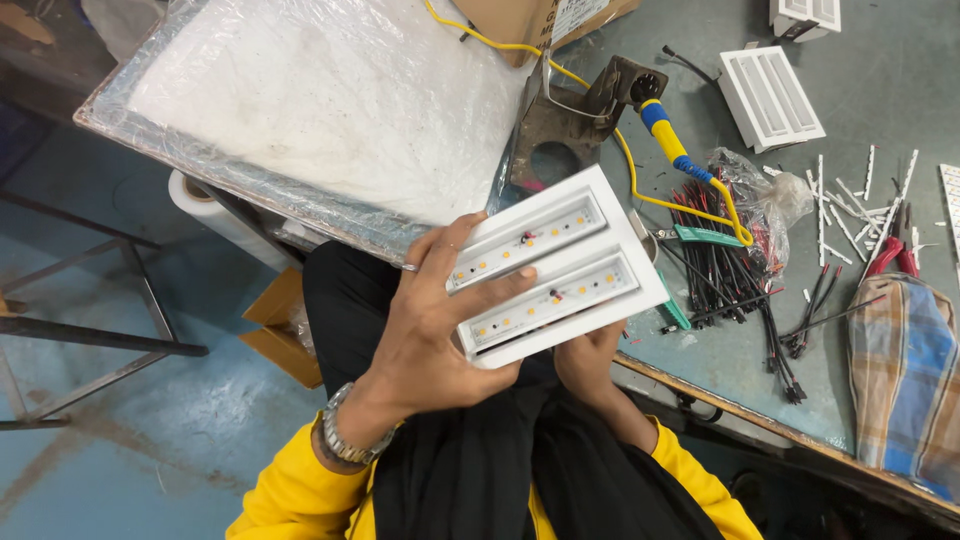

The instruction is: The person holds a white LED fixture and uses a soldering iron to attach wires to the LED strips. They dip the soldering iron tip into a small container, then solder the connections on the fixture while holding it steady.

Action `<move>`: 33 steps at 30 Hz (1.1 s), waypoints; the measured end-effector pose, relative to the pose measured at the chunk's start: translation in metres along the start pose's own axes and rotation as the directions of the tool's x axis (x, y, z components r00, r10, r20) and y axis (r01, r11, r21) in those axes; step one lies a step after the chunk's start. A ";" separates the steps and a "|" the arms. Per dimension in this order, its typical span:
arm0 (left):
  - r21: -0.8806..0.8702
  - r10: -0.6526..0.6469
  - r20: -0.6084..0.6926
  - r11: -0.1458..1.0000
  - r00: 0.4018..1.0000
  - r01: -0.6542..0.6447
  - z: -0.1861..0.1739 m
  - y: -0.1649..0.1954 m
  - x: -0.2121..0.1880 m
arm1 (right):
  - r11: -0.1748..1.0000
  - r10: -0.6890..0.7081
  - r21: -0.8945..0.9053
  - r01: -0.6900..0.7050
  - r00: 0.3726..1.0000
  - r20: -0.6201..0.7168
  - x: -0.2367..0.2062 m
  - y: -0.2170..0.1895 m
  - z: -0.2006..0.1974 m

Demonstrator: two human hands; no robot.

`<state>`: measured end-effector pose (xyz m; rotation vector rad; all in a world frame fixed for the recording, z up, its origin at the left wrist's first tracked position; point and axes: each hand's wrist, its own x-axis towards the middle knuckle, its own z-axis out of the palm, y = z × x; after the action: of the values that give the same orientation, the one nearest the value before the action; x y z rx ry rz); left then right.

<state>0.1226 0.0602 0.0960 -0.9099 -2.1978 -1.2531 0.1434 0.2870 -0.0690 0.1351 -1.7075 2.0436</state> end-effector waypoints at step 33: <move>0.259 -0.050 0.309 0.965 0.950 -0.034 0.036 -0.120 0.005 | 0.625 0.172 -0.698 0.350 0.811 0.560 0.119 -0.077 0.045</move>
<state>0.0298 0.0487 0.0127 -1.0488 -2.5387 -0.8346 0.0600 0.2875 0.0538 0.5985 -2.7577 1.0149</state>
